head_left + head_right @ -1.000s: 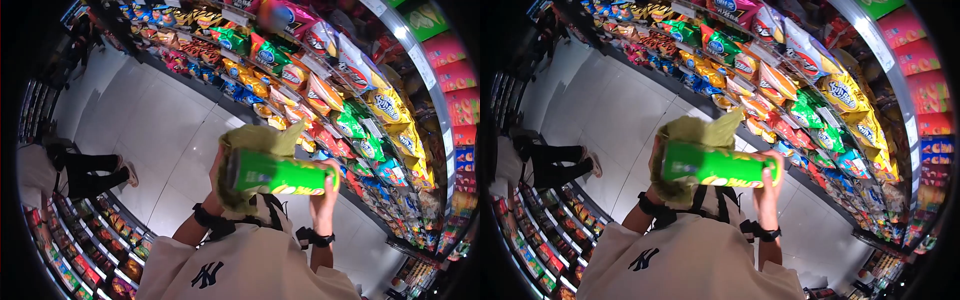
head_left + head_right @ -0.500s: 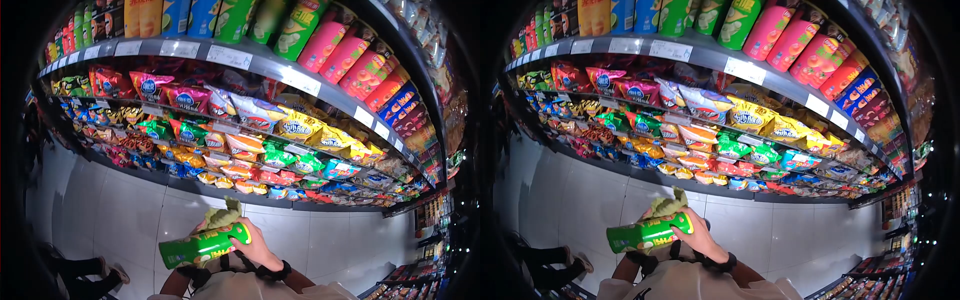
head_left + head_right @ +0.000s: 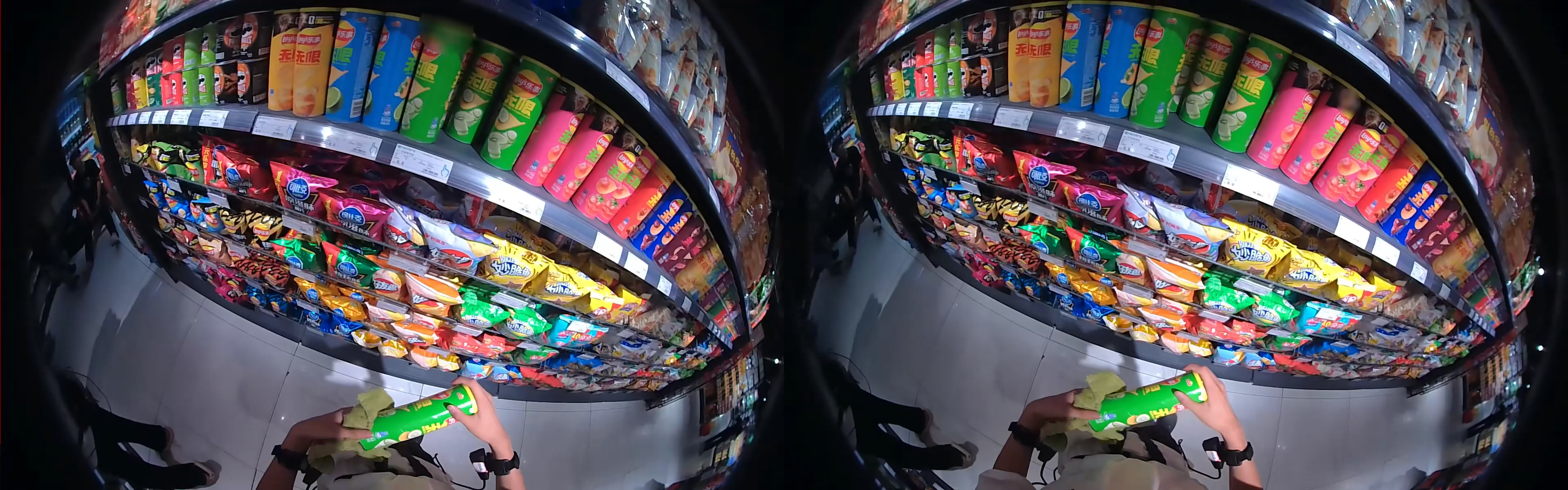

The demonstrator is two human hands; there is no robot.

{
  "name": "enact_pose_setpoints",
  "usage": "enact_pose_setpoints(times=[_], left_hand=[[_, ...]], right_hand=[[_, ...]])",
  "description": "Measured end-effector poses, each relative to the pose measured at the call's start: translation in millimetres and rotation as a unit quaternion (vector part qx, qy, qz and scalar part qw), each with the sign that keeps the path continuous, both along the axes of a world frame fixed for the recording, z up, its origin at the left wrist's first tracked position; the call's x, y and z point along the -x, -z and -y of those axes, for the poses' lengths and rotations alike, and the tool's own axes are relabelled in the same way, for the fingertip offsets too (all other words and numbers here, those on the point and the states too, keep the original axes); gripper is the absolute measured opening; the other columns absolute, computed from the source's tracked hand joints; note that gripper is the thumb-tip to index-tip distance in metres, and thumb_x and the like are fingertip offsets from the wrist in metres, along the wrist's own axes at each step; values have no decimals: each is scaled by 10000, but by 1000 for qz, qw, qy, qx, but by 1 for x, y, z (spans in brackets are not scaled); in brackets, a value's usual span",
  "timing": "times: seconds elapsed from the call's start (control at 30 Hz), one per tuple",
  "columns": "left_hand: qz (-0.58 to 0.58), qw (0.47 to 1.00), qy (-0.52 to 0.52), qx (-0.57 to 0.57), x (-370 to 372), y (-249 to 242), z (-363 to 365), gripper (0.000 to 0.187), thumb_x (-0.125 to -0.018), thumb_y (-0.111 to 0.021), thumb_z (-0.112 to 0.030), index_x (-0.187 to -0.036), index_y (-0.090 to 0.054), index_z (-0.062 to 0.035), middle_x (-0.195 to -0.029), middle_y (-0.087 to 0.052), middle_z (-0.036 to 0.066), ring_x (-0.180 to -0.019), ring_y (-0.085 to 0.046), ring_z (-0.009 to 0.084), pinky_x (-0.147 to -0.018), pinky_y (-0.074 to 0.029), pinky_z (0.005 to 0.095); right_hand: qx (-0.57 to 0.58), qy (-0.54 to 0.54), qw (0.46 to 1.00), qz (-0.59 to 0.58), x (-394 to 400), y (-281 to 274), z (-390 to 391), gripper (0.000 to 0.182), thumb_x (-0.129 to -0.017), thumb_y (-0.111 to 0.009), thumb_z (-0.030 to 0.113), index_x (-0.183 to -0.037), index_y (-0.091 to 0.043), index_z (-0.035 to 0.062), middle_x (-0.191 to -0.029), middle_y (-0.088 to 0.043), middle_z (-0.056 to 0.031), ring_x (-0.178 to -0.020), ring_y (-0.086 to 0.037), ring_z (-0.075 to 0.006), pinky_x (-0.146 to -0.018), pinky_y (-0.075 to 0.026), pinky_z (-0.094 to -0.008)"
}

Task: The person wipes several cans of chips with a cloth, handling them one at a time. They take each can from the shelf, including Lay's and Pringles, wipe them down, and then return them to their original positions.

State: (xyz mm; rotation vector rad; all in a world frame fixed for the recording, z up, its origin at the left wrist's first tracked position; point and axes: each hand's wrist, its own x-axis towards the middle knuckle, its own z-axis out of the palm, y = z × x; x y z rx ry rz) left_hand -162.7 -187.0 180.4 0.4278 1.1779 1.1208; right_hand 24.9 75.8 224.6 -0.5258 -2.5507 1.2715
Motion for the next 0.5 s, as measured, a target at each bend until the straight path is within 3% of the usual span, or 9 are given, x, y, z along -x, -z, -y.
enact_pose_setpoints(times=[0.07, 0.13, 0.17, 0.2, 0.3, 0.4, 0.5], left_hand=[[-35, 999, -10, -17, -1, 12, -5, 690, -824, -767, -229, -1370, -414, 1, -1253, -575, 78, -1126, -538, 136, -990, -420, 282], [-146, 980, 10, -133, -2, 32, -9, 631, -805, -785, -255, -1290, -477, 4, -1203, -598, 76, -1098, -550, 135, -961, -429, 291], [-187, 973, 4, -134, -2, 30, -12, 640, -743, -831, -308, -1205, -518, 4, -1126, -619, 90, -1046, -574, 150, -920, -447, 308], [-189, 973, 6, -134, -3, 27, -13, 640, -743, -831, -308, -1205, -518, 4, -1126, -619, 90, -1046, -574, 150, -920, -447, 308], [-358, 928, 62, -88, -7, 1, -23, 685, -665, -871, -346, -1163, -524, -29, -1062, -633, 95, -964, -609, 188, -873, -477, 334], [-308, 940, 4, -147, -21, 18, -36, 673, -666, -873, -311, -1167, -513, -44, -1067, -631, 83, -972, -603, 176, -878, -481, 336], [-302, 934, -43, -187, -30, 40, -50, 683, -656, -871, -239, -1195, -498, -46, -1074, -613, 83, -982, -587, 159, -887, -482, 333]], right_hand=[[-1, 0, 1000, -31, 7, -1, 4, 442, -775, -756, 164, -1141, -538, 45, -1032, -600, -130, -946, -616, -299, -829, -490, -365], [-64, -8, 997, -46, 13, -5, 13, 453, -759, -772, 186, -1123, -545, 38, -1001, -584, -132, -934, -612, -305, -814, -493, -364], [-84, -32, 994, -56, 16, -7, 16, 470, -741, -786, 207, -1110, -551, 36, -986, -575, -133, -911, -610, -315, -775, -508, -368], [-83, -30, 994, -58, 18, -9, 21, 470, -741, -786, 207, -1110, -551, 36, -986, -575, -133, -911, -610, -315, -775, -508, -368], [-134, -92, 985, -64, 31, -9, 40, 485, -738, -785, 281, -1092, -562, 34, -1013, -558, -136, -895, -607, -345, -714, -526, -408], [-165, -145, 974, -54, 41, 6, 61, 493, -761, -756, 340, -1097, -558, 38, -1021, -538, -138, -893, -604, -352, -710, -528, -424], [-203, -119, 969, -73, 43, 25, 74, 435, -801, -705, 343, -1072, -553, 39, -1003, -531, -142, -865, -596, -356, -671, -524, -424]])
